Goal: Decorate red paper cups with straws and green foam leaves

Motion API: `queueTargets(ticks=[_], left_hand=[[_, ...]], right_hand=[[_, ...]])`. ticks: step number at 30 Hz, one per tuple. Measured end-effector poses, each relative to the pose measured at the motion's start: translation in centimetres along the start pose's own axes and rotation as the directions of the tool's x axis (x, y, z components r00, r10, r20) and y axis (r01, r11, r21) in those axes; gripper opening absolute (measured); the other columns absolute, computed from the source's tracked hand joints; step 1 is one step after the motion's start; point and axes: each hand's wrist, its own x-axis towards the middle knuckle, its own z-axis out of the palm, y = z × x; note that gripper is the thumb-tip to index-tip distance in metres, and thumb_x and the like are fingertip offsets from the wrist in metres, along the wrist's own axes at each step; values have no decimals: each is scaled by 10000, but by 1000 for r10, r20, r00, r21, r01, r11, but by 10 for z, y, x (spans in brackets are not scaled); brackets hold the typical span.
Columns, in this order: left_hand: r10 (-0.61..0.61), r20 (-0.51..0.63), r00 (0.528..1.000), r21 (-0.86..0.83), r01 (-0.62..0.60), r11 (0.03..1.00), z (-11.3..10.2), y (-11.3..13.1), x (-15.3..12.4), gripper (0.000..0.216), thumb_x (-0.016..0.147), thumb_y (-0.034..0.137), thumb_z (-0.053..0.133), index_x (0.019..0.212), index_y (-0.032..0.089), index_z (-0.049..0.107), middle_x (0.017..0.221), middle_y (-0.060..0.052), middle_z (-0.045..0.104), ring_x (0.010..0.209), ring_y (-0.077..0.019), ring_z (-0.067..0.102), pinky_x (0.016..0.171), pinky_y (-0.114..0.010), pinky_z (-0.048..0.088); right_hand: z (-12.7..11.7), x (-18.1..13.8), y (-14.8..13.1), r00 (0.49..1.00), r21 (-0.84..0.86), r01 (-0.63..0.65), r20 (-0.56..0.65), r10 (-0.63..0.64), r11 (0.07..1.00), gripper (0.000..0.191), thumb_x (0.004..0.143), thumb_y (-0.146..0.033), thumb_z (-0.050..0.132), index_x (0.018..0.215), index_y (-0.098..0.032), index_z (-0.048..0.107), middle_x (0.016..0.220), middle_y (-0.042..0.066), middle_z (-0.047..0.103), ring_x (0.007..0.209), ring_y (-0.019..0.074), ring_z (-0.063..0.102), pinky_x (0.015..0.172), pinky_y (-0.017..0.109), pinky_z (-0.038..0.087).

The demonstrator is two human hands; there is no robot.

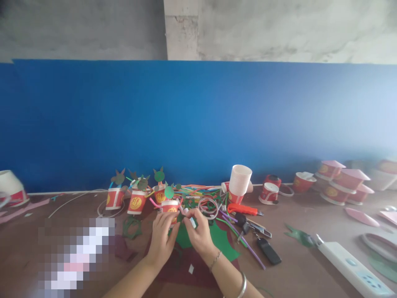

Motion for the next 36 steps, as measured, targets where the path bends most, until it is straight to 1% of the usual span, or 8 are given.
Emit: queueTargets(ticks=[8, 13, 17, 21, 25, 27, 31, 36], left_hand=[[-13, -68, 998, -78, 7, 997, -4, 0, -1, 114, 873, 146, 478, 799, 191, 553, 876, -56, 647, 888, -199, 593, 788, -332, 448], [6, -90, 996, -270, -30, 962, 0, -3, -5, 159, 834, 95, 456, 713, 199, 457, 891, -78, 644, 965, -194, 611, 797, -284, 484], [30, -58, 998, -325, -47, 944, -1, -2, -7, 183, 782, 65, 451, 669, 204, 416, 689, -18, 579, 740, -149, 618, 722, -249, 485], [-36, 14, 999, -345, 38, 938, 1, -4, -10, 200, 781, 87, 449, 644, 213, 378, 541, 57, 364, 485, -92, 433, 520, -199, 390], [-158, 125, 980, -381, 194, 904, 6, -9, -12, 156, 850, 142, 412, 722, 218, 370, 596, 57, 359, 484, -90, 377, 482, -207, 325], [-214, 154, 965, -364, 257, 895, 8, -10, -12, 79, 890, 162, 367, 876, 203, 433, 625, 49, 402, 497, -100, 402, 501, -218, 340], [-193, 190, 963, -378, 253, 891, 8, -7, -10, 303, 935, 189, 287, 1198, 167, 435, 761, -25, 557, 657, -144, 546, 646, -264, 445], [-137, 275, 952, -350, 231, 908, 7, -2, -8, 446, 945, 222, 286, 1384, 162, 336, 1034, -124, 647, 912, -202, 634, 814, -324, 492]], right_hand=[[-7, 2, -1, 981, -314, 190, 97, -168, 930, 116, 868, -195, 447, 802, -196, 542, 752, 33, 579, 744, 183, 531, 714, 323, 410], [-16, 10, 20, 988, -749, -146, -140, 61, 647, 151, 748, -249, 569, 886, -189, 585, 916, 97, 592, 921, 298, 511, 764, 423, 378], [-21, 8, 31, 978, -844, -185, -108, 178, 503, 129, 716, -287, 598, 787, -184, 631, 935, 127, 579, 929, 331, 505, 742, 439, 374], [-21, 7, 29, 992, -836, -126, -91, 92, 534, 69, 753, -220, 557, 731, -197, 618, 1004, 119, 594, 957, 316, 505, 765, 434, 368], [-18, 10, 24, 991, -742, 25, -71, -116, 670, 72, 815, -176, 489, 792, -195, 554, 858, 64, 636, 862, 235, 560, 871, 428, 353], [-16, 10, 22, 984, -666, 122, -14, -176, 736, 86, 855, -179, 444, 816, -189, 520, 707, 28, 618, 729, 192, 576, 822, 368, 393], [-10, 6, 17, 975, -577, 209, 57, -216, 789, 99, 908, -206, 400, 896, -183, 496, 665, 19, 615, 609, 171, 574, 647, 279, 425], [-4, 4, 5, 948, -523, 316, 135, -289, 791, 107, 927, -185, 385, 976, -181, 480, 740, 29, 652, 626, 165, 610, 686, 296, 445]])
